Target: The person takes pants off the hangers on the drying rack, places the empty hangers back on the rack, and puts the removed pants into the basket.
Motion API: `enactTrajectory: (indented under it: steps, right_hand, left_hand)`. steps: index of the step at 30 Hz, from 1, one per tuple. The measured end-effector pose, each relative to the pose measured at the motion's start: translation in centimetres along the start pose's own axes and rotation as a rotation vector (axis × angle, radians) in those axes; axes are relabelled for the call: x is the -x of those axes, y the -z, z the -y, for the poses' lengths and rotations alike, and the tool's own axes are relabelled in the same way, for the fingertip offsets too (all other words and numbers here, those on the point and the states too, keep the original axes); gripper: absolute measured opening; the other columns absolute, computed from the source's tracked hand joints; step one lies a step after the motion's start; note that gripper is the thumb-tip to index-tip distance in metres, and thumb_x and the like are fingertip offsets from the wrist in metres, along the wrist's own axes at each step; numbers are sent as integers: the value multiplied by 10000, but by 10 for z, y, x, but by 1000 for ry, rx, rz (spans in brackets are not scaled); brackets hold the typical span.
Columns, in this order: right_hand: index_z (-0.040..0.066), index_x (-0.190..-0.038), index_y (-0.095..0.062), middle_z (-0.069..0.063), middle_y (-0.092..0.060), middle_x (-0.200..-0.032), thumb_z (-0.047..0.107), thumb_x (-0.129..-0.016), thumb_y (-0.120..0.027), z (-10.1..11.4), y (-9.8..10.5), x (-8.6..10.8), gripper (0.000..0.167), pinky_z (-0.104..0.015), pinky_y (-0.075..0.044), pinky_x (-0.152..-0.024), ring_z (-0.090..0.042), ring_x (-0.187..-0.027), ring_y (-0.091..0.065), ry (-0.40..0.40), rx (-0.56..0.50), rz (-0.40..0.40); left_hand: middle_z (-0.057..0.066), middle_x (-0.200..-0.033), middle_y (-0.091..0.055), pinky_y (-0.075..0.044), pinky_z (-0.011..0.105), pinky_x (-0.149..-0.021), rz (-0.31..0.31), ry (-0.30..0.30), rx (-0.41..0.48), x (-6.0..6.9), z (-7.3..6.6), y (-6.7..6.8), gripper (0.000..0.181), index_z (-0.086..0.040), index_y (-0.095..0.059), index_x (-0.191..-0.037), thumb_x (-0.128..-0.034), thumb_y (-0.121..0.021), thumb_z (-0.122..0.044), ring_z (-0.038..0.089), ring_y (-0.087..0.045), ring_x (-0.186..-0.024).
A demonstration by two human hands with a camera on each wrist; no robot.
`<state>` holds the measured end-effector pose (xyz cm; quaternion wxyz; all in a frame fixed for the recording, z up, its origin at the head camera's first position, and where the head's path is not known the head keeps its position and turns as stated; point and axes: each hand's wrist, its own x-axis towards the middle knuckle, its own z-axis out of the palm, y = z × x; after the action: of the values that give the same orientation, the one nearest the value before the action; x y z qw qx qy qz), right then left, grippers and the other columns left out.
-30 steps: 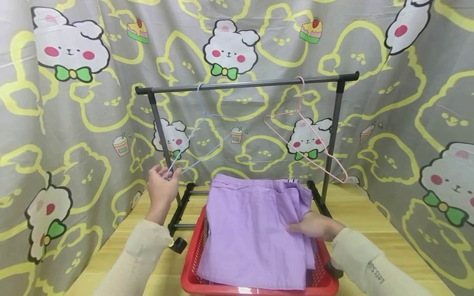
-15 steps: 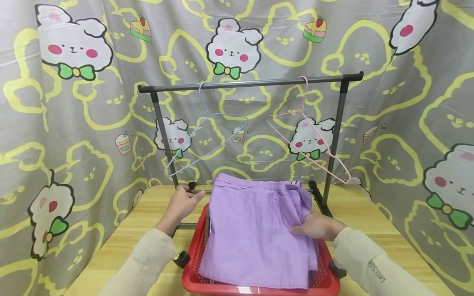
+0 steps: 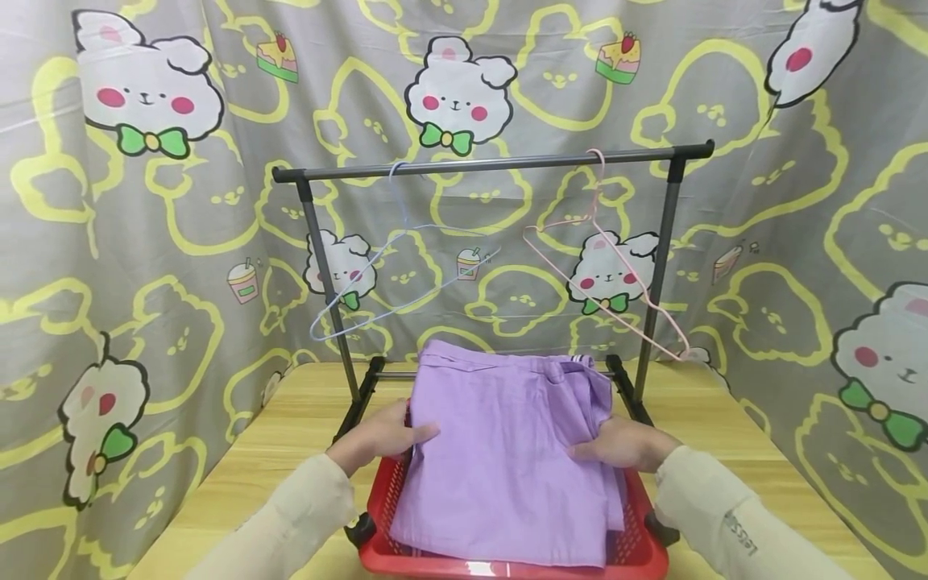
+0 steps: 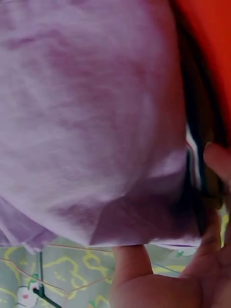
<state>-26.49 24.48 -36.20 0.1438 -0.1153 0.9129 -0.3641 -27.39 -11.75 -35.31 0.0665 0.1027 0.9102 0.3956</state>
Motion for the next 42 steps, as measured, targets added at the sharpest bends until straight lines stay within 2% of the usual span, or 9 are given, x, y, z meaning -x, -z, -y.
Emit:
enactTrajectory:
  steps: [6, 9, 14, 16, 18, 24, 33, 37, 42]
  right_hand:
    - [-124, -1044, -512, -114, -567, -935, 271, -838, -739, -2, 0, 0, 499, -407, -504, -782, -262, -904, -569, 10, -20, 4]
    - [-119, -1035, -515, -110, -569, -927, 264, -833, -741, -1, -1, 0, 488, -398, -503, -775, -258, -898, -570, 17, -24, 3]
    - [-121, -1025, -524, -110, -572, -919, 268, -831, -743, -1, 0, 0, 487, -392, -507, -768, -255, -889, -574, 13, -20, 3]
    - [-122, -1033, -521, -110, -571, -923, 264, -833, -743, -1, 1, 1, 488, -392, -506, -772, -256, -893, -573, 16, -26, 5]
    - [-118, -1034, -517, -107, -569, -922, 262, -834, -743, -1, 1, 1, 485, -390, -503, -774, -255, -895, -571, 18, -24, 4]
    - [-110, -1048, -514, -115, -572, -935, 295, -831, -743, -1, 4, 1, 513, -404, -481, -795, -260, -909, -558, 16, 28, -1]
    - [-138, -1212, -441, -165, -555, -1061, 236, -828, -756, 0, 4, -2, 622, -507, -433, -919, -311, -1029, -540, 86, -20, 11]
    - [-129, -1204, -443, -165, -556, -1059, 208, -823, -757, 1, 3, -3, 598, -516, -438, -918, -312, -1026, -547, 99, -32, 5]
    - [-105, -1120, -498, -145, -569, -986, 233, -794, -783, 2, 2, -5, 549, -499, -465, -877, -286, -960, -568, 106, 56, -17]
  left_hand:
    - [195, -1142, -532, -404, 527, -902, -101, 12, -173, 4, -8, -13, 669, 33, -525, -1300, -836, -730, -402, 378, -415, -1088]
    - [193, -1117, -556, -404, 532, -902, -128, -4, -177, 6, -12, -16, 623, 33, -555, -1259, -830, -741, -378, 380, -433, -1078]
    - [175, -1076, -601, -511, 426, -760, -19, 10, 77, 7, -15, -19, 640, 30, -443, -1328, -846, -756, -254, 261, -609, -811]
    - [202, -1046, -580, -510, 402, -676, 25, 41, 191, 7, -16, -22, 734, 22, -343, -1390, -837, -769, -205, 247, -596, -691]
    - [239, -1088, -546, -509, 417, -701, 42, 52, 250, 7, -17, -25, 851, 33, -238, -1436, -815, -787, -160, 282, -599, -744]
    - [376, -1388, -346, -370, 534, -1005, -15, 31, 168, 6, -17, -28, 1091, 62, -21, -1485, -703, -781, 37, 423, -423, -1218]
    - [360, -1358, -395, -353, 497, -1021, -18, 17, 149, 6, -22, -17, 1126, 69, -15, -1468, -644, -782, 43, 390, -440, -1205]
    - [351, -1395, -358, -329, 500, -1041, 9, 26, 143, 10, -21, -15, 1135, 73, -2, -1470, -658, -792, 26, 392, -410, -1235]
    - [357, -1339, -406, -354, 514, -1022, 38, 33, 85, 15, -15, -16, 1113, 107, -19, -1450, -700, -826, -54, 410, -451, -1201]
